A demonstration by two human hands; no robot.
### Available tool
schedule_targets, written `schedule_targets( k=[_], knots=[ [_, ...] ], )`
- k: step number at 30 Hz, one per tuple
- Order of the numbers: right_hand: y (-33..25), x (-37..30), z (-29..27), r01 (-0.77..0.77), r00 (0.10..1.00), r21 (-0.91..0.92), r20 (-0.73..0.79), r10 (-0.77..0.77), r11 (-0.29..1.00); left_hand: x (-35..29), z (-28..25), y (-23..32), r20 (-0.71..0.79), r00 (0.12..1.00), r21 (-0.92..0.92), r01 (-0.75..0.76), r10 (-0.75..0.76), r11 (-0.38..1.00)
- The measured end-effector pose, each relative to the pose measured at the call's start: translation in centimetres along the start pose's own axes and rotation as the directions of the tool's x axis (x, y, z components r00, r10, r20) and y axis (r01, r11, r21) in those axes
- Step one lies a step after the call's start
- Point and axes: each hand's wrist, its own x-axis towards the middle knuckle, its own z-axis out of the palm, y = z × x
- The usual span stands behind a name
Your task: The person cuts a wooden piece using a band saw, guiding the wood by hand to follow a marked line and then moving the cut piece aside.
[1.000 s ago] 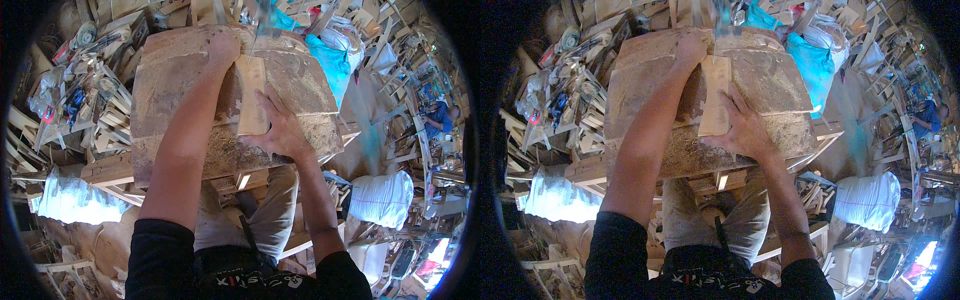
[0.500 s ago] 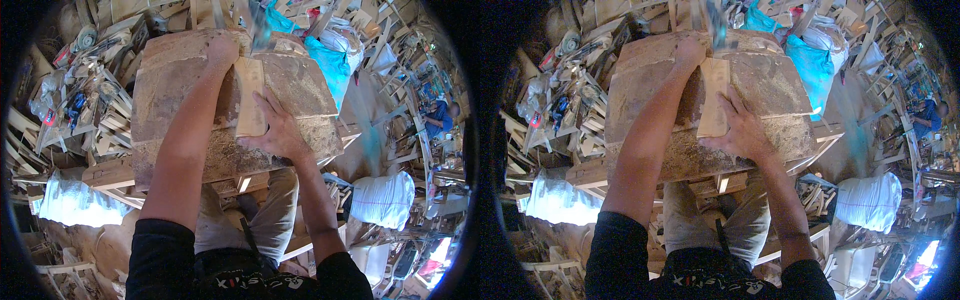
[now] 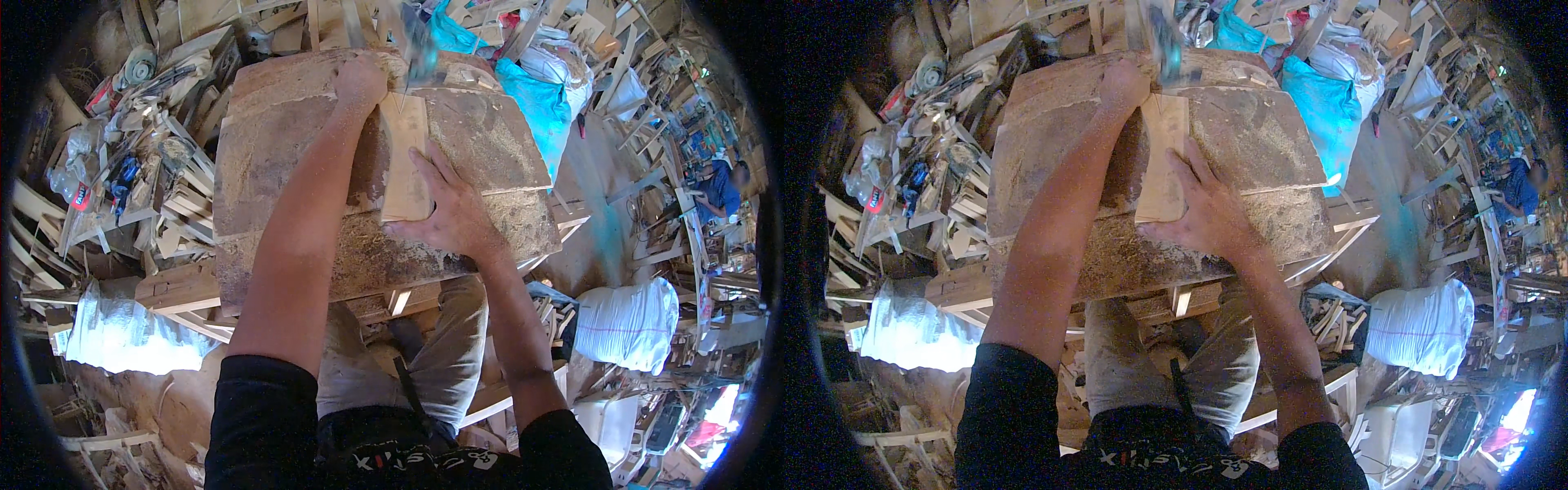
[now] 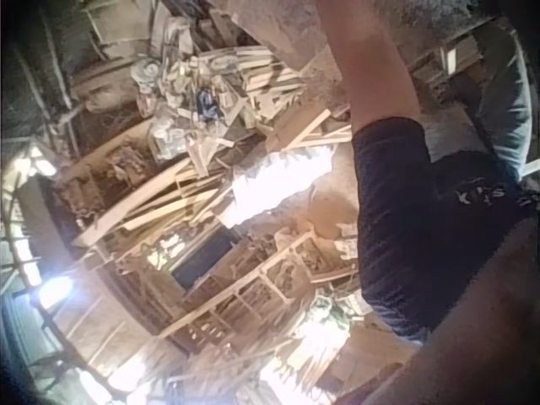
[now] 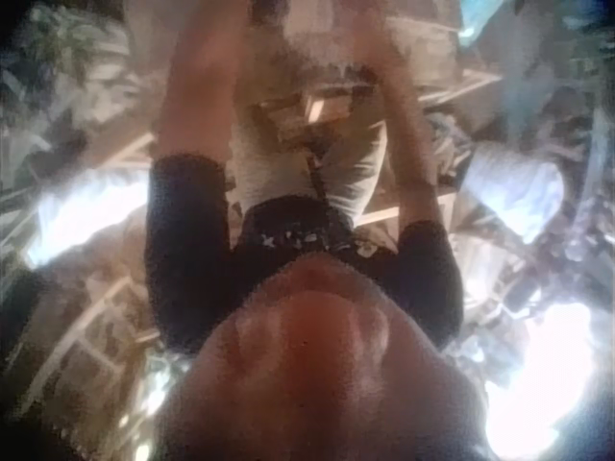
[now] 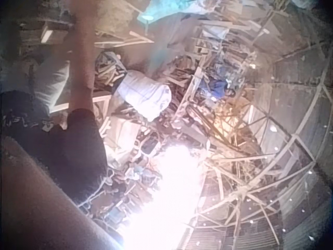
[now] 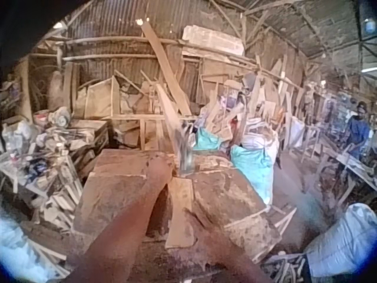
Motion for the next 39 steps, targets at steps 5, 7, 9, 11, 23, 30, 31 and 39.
schedule_targets(
  k=[5, 7, 9, 11, 23, 30, 31, 39],
  knots=[
    [0.9, -0.1, 0.4, 0.025, 0.999, -0.07, -0.042, -0.028, 0.997, -0.1, -0.2, 1.1, 0.055, 0.997, -0.042, -0.055, 0.057, 0.998],
    [-0.3, 0.5, 0.7, 0.046, 0.999, -0.034, -0.009, -0.047, 0.998, 1.7, 1.1, -1.8, 0.019, 0.999, 0.04, -0.03, 0.029, 0.999],
    [-0.3, 0.5, 0.5, 0.029, 1.0, -0.03, -0.001, -0.029, 0.999, 2.0, 1.9, -1.8, -0.013, 0.999, 0.051, -0.037, 0.038, 0.998],
    [0.1, 0.4, 0.3, -0.005, 1.0, -0.035, -0.015, 0.004, 0.999, 1.4, 1.9, -0.2, -0.052, 0.997, 0.01, -0.06, 0.06, 0.998],
    [-1.2, 1.2, 0.4, -0.085, 0.995, -0.064, 0.039, 0.088, 0.994, 3.5, 3.4, -2.1, -0.032, 0.999, 0.024, -0.041, 0.042, 0.999],
    [0.0, 1.1, 0.8, -0.016, 0.999, -0.115, -0.035, 0.012, 0.993, 0.9, 0.7, 0.6, -0.06, 0.998, -0.073, -0.035, 0.031, 0.997],
    [0.1, 1.2, 1.0, 0.002, 0.999, -0.108, -0.049, -0.007, 0.994, 0.6, 0.3, 0.7, -0.063, 0.998, -0.06, -0.026, 0.022, 0.998],
    [-0.8, 1.6, 0.8, -0.063, 0.998, -0.081, -0.001, 0.063, 0.995, 1.6, 0.4, -0.3, -0.055, 0.998, -0.07, -0.04, 0.036, 0.997]
  ],
)
